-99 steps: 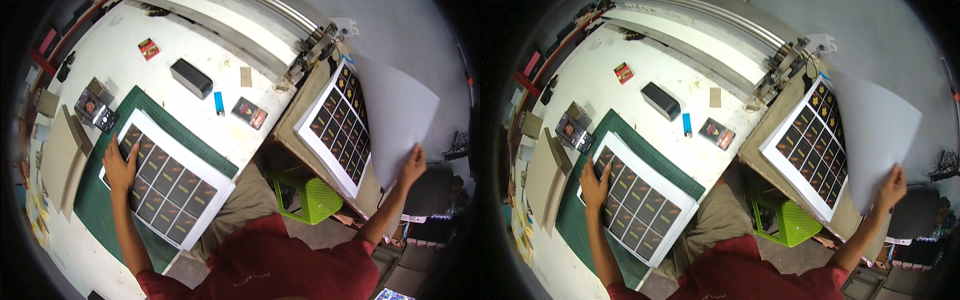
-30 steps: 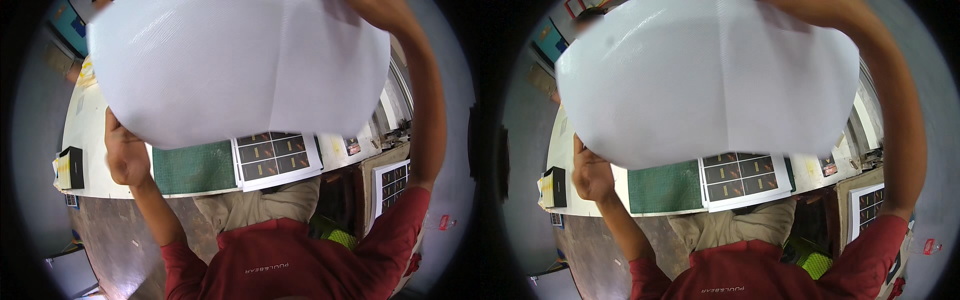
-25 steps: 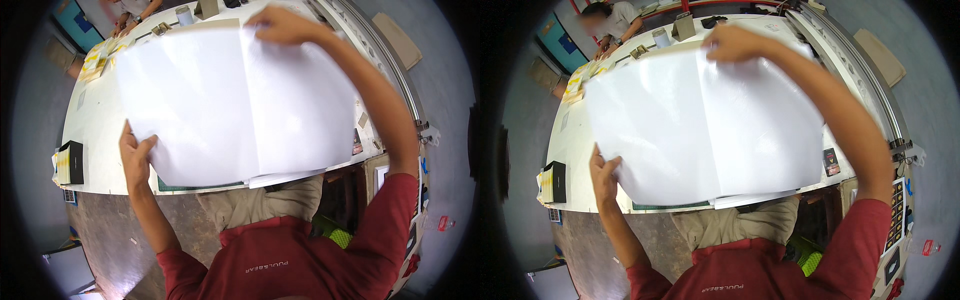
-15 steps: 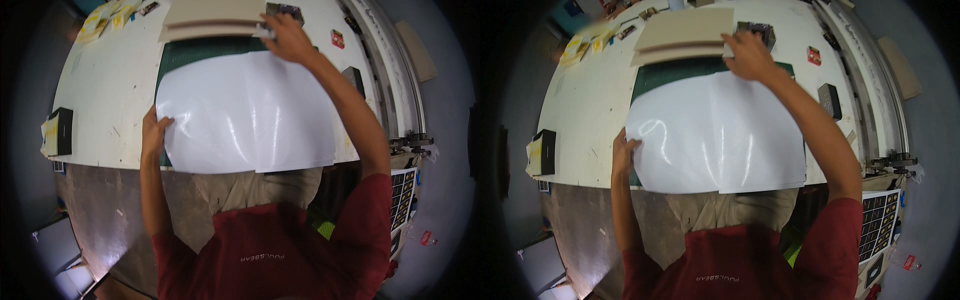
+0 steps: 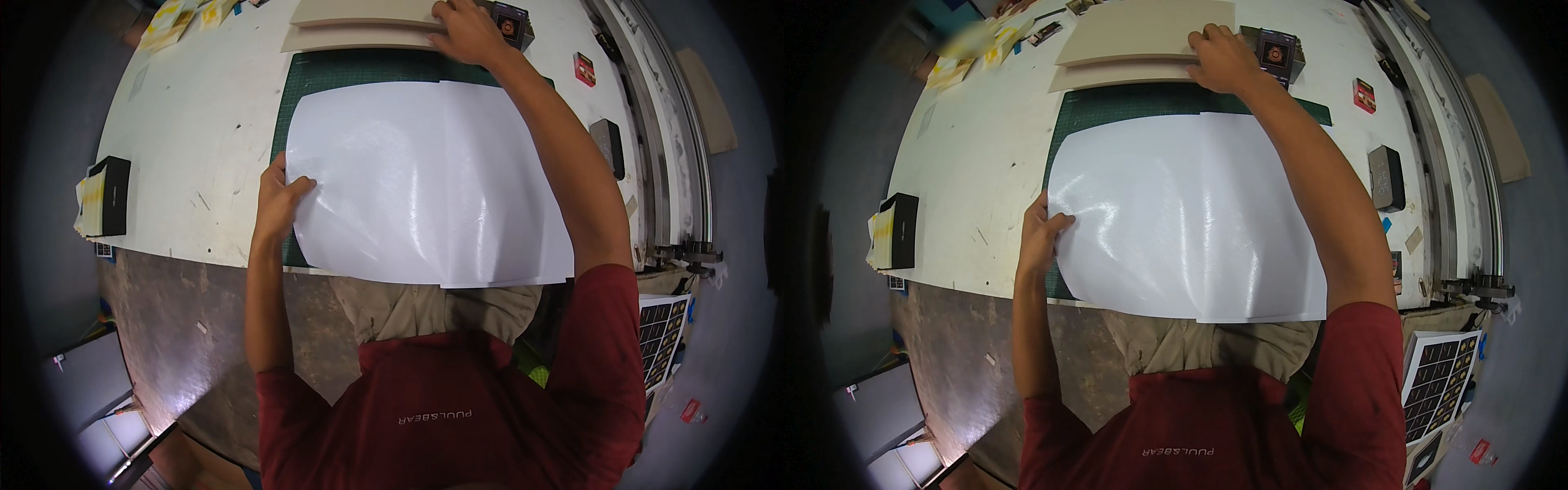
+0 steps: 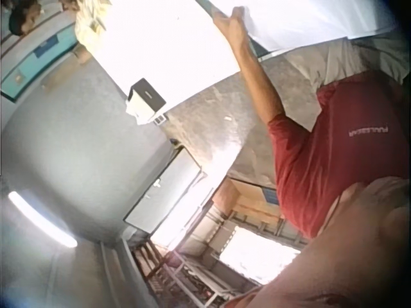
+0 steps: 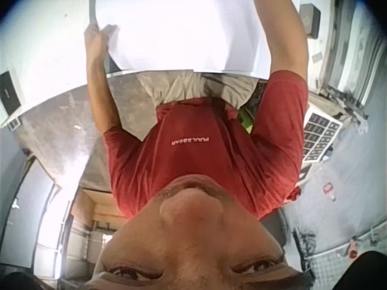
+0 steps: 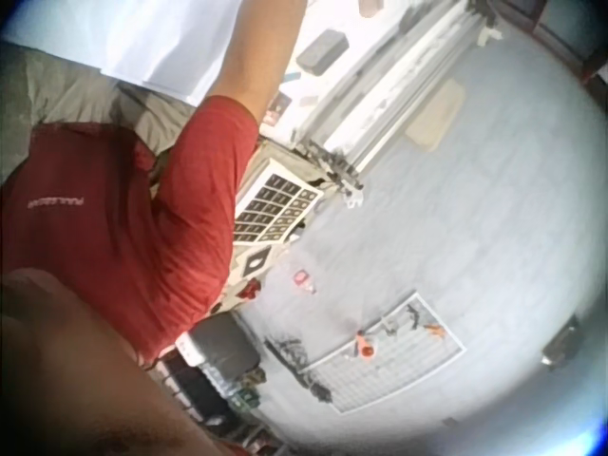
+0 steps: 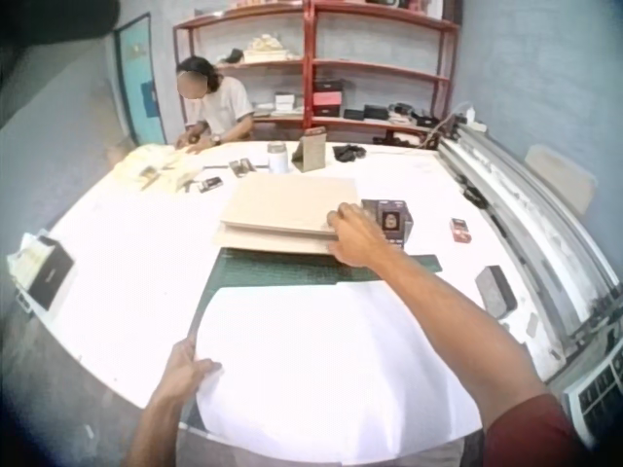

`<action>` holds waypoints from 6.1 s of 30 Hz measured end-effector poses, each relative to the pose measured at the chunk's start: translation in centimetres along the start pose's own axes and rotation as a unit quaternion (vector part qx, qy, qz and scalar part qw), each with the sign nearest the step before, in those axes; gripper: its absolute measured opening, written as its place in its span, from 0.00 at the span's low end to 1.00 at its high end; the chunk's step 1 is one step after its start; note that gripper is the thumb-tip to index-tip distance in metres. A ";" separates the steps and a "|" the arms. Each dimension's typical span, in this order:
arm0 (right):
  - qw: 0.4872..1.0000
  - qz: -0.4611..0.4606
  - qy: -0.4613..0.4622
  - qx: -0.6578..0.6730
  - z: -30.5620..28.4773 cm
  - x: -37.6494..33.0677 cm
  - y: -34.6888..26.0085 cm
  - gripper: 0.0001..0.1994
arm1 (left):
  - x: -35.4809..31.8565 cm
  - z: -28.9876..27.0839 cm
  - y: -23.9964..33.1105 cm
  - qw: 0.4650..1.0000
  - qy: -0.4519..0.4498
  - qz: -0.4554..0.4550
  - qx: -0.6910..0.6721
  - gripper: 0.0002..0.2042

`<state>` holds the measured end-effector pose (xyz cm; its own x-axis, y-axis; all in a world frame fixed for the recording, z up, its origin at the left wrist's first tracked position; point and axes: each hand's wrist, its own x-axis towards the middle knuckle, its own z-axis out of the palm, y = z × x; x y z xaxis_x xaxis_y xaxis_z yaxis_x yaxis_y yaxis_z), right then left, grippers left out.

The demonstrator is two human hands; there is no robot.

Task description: The person repeatedly assembles small cardboard boxes by placing a printed sheet onto a flat cardboard piece, folding the sides, and pressing the flaps to form a box. The process is repeated multiple times with new sheets and cardboard pieces.

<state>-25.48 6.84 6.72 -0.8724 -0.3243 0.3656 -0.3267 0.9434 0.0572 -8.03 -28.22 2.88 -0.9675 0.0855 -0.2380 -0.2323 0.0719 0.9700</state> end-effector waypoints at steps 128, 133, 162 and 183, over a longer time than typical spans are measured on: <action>0.902 0.347 0.188 0.173 -18.8 -35.8 -2.5 0.15 | -1.4 21.0 -1.3 0.730 -0.157 0.388 0.541 0.60; 0.961 0.230 -0.099 0.117 -13.3 -37.1 -8.0 0.20 | -2.5 22.9 -0.5 0.709 -0.164 0.378 0.572 0.59; 0.868 0.484 0.109 0.024 -23.9 -49.9 -5.0 0.25 | -7.7 28.5 0.5 0.643 -0.377 0.400 0.533 0.42; 0.642 0.645 0.349 -0.222 -49.2 -71.2 0.7 0.19 | -6.6 28.1 7.5 0.704 -0.421 0.343 0.457 0.43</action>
<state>54.27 33.99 26.48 0.1146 0.7115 0.6933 0.7755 0.3720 -0.5100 -0.58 -0.32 10.32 -0.3290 0.9431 -0.0473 0.7953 0.3037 0.5246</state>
